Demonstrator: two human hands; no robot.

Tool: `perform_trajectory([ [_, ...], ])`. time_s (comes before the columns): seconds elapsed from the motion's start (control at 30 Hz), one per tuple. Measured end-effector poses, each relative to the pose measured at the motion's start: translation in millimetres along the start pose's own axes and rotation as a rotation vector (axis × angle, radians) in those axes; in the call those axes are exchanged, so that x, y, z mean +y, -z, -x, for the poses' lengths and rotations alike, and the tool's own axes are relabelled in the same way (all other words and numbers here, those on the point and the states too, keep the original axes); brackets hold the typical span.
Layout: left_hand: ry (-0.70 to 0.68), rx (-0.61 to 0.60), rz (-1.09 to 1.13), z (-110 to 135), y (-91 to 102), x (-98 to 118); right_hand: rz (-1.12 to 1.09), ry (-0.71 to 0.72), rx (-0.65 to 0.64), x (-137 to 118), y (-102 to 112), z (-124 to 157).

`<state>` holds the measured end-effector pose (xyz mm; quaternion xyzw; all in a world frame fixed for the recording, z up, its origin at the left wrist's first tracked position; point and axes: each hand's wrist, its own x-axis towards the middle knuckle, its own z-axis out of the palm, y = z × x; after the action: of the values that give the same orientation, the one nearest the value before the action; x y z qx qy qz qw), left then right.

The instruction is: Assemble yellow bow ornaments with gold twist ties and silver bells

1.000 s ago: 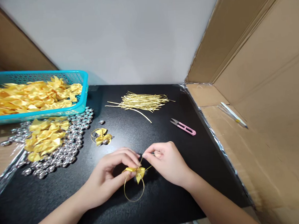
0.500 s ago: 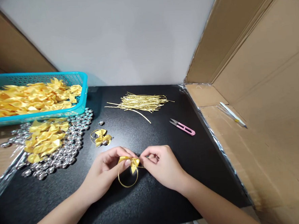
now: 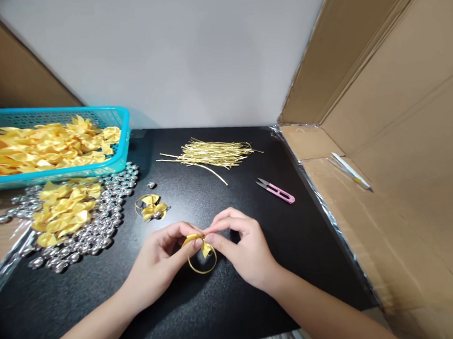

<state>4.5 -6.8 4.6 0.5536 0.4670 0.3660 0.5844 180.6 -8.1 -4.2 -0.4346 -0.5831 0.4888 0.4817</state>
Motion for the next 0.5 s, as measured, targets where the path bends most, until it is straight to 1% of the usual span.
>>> perform_trajectory([
  [0.13,-0.009,-0.021,-0.013,0.2,-0.7,1.5,-0.124,0.001,0.02,2.8,-3.1,1.4],
  [0.2,-0.014,-0.019,-0.011,0.3,-0.2,1.8,-0.181,-0.018,0.049,3.2,-2.6,1.3],
  [0.37,-0.009,-0.02,-0.038,0.0,0.7,-0.4,-0.36,-0.075,0.168,2.3,2.5,-4.0],
  [0.5,-0.013,-0.008,-0.067,-1.4,1.3,-3.3,-0.503,-0.073,0.185,-1.7,7.6,-7.3],
])
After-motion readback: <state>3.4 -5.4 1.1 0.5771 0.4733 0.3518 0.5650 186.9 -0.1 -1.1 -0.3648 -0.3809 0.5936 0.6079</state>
